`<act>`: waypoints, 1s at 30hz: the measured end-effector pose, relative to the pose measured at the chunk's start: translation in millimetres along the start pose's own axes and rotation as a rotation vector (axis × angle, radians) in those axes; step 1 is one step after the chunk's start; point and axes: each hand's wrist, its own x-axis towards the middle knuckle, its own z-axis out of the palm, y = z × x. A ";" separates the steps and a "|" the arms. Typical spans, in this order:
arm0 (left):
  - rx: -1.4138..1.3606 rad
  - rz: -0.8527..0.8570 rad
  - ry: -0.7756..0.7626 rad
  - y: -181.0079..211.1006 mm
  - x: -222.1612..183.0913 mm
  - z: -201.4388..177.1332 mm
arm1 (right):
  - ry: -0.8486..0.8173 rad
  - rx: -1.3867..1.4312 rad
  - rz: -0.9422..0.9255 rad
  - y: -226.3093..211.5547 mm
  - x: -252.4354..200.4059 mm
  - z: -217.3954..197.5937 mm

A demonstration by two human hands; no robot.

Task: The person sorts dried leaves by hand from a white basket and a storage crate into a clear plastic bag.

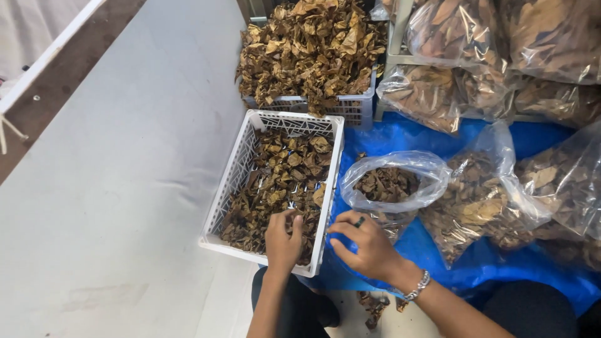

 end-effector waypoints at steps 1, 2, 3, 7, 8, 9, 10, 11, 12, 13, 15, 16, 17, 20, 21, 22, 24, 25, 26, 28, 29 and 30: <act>0.004 -0.003 0.007 -12.1 5.3 -0.5 | -0.002 0.006 -0.006 4.7 2.9 16.1; 0.092 0.017 0.004 -24.3 10.7 -1.3 | -0.053 0.005 0.032 9.4 5.9 32.4; 0.179 0.034 -0.001 -36.5 15.7 -1.0 | -0.105 0.002 0.069 14.4 8.4 48.2; 0.285 -0.172 -0.142 -9.7 34.0 -27.9 | -0.361 -0.078 0.196 19.3 45.6 81.1; 0.319 -0.168 -0.143 -10.1 39.7 -28.5 | -0.417 -0.123 0.247 24.5 55.4 90.0; 0.354 -0.168 -0.147 -11.4 43.3 -29.4 | -0.476 -0.166 0.302 28.8 63.5 99.7; 0.354 -0.172 -0.145 -11.4 43.5 -30.3 | -0.480 -0.164 0.300 29.7 72.1 105.8; 0.368 -0.167 -0.141 -10.7 46.5 -31.4 | -0.552 -0.220 0.362 31.5 83.2 111.3; 0.382 -0.163 -0.136 -10.0 49.9 -32.4 | -0.623 -0.278 0.424 33.5 94.6 116.9; 0.381 -0.164 -0.135 -13.5 50.7 -30.1 | -0.625 -0.278 0.423 32.3 104.8 119.1; 0.415 -0.168 -0.156 -20.4 53.3 -26.2 | -0.626 -0.368 0.495 30.1 126.4 123.9; 0.416 -0.170 -0.154 -22.3 57.1 -23.8 | -0.628 -0.367 0.492 31.1 133.3 125.3; 0.442 -0.185 -0.183 -25.5 59.8 -21.7 | -0.628 -0.392 0.496 31.8 139.3 128.0; 0.464 -0.213 -0.207 -34.4 62.2 -17.2 | -0.657 -0.440 0.489 41.5 152.2 139.1; 0.457 -0.215 -0.201 -36.6 64.5 -15.0 | -0.676 -0.469 0.482 47.4 156.9 142.1; 0.458 -0.214 -0.203 -37.9 66.1 -15.5 | -0.675 -0.468 0.484 55.9 159.4 148.8; 0.466 -0.227 -0.214 -39.3 64.4 -13.9 | -0.785 -0.570 0.469 72.8 157.8 160.0; 0.468 -0.225 -0.223 -42.4 66.0 -12.4 | -0.785 -0.566 0.477 92.9 152.6 175.3; 0.471 -0.223 -0.203 -45.5 67.3 -11.0 | -0.807 -0.598 0.454 112.7 146.9 190.7; 0.474 -0.224 -0.187 -47.0 67.6 -10.3 | -0.833 -0.627 0.433 136.7 139.0 213.5; 0.465 -0.218 -0.185 -44.9 68.1 -10.9 | -0.800 -0.643 0.387 141.5 138.0 220.0; 0.457 -0.212 -0.183 -42.7 68.1 -11.8 | -0.767 -0.658 0.342 145.8 136.8 226.4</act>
